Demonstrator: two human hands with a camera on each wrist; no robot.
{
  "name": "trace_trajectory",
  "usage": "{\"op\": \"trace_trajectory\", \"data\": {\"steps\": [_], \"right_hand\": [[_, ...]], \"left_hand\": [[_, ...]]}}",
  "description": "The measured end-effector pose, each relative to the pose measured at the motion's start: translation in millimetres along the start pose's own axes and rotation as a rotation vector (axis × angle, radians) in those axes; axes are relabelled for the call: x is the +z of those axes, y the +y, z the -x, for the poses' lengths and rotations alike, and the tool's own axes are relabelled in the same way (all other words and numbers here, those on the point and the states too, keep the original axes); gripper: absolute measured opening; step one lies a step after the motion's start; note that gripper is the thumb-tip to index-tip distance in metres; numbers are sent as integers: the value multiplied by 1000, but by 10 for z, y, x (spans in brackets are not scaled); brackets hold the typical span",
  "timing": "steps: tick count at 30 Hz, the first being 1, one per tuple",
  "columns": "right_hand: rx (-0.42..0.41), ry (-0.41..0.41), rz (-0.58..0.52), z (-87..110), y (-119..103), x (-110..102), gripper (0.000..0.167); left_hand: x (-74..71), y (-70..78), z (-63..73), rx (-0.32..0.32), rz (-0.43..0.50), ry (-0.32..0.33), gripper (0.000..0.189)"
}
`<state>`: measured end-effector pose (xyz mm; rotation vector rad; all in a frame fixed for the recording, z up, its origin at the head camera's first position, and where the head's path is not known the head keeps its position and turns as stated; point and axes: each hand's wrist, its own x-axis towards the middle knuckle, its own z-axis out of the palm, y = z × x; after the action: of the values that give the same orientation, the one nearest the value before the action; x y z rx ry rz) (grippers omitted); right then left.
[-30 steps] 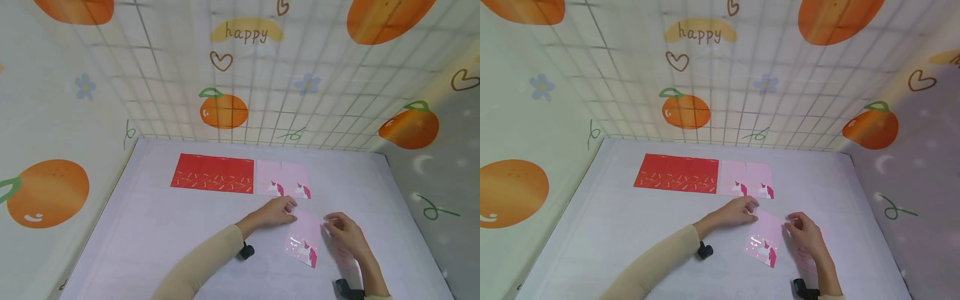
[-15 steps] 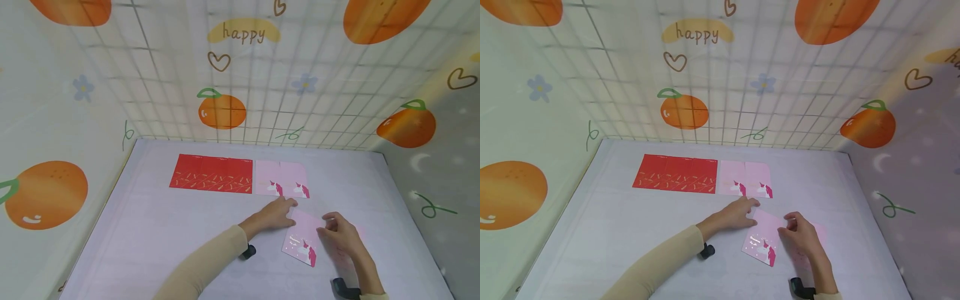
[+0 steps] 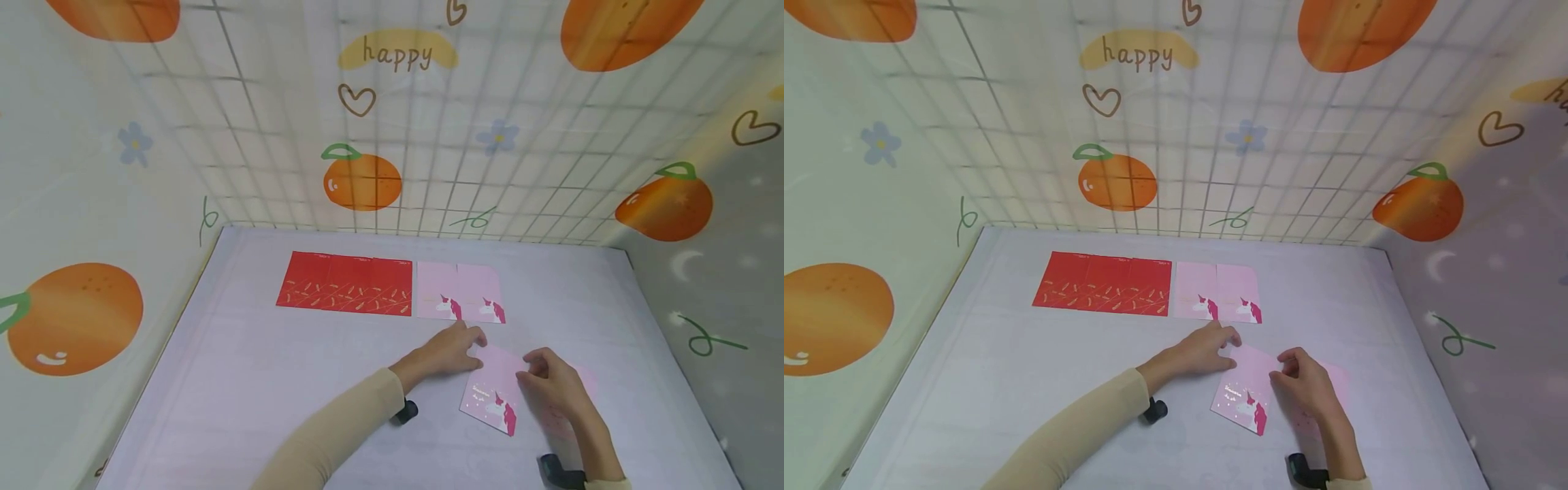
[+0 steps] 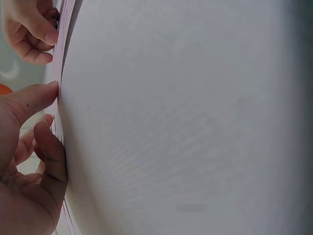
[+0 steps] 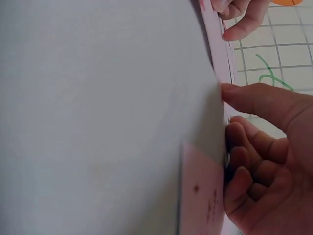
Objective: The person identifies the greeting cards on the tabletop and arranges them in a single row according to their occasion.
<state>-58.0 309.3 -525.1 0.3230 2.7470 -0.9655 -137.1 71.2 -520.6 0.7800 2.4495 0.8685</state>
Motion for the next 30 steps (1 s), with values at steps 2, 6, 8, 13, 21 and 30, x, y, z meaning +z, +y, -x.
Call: {"op": "trace_trajectory", "data": {"steps": [2,6,8,13,21,30], "right_hand": [[1,-6,-2,1,-12,-5,47],[17,-22,-19,5,-35,-15,47],[25,-30,-27,1,-43,-23,48],[30,-38,-39,-3,-47,-28,47],[-1,-13,-65,-10,-41,-36,36],[-10,11,-113,-21,-50,-65,31]], "left_hand": [[1,5,-2,-2,-4,2,46],[5,8,-13,3,-17,7,53],[7,7,-15,9,-24,10,55],[15,10,-9,32,-27,21,52],[38,40,-19,61,7,44,43],[37,-3,-8,58,186,60,33]]}}
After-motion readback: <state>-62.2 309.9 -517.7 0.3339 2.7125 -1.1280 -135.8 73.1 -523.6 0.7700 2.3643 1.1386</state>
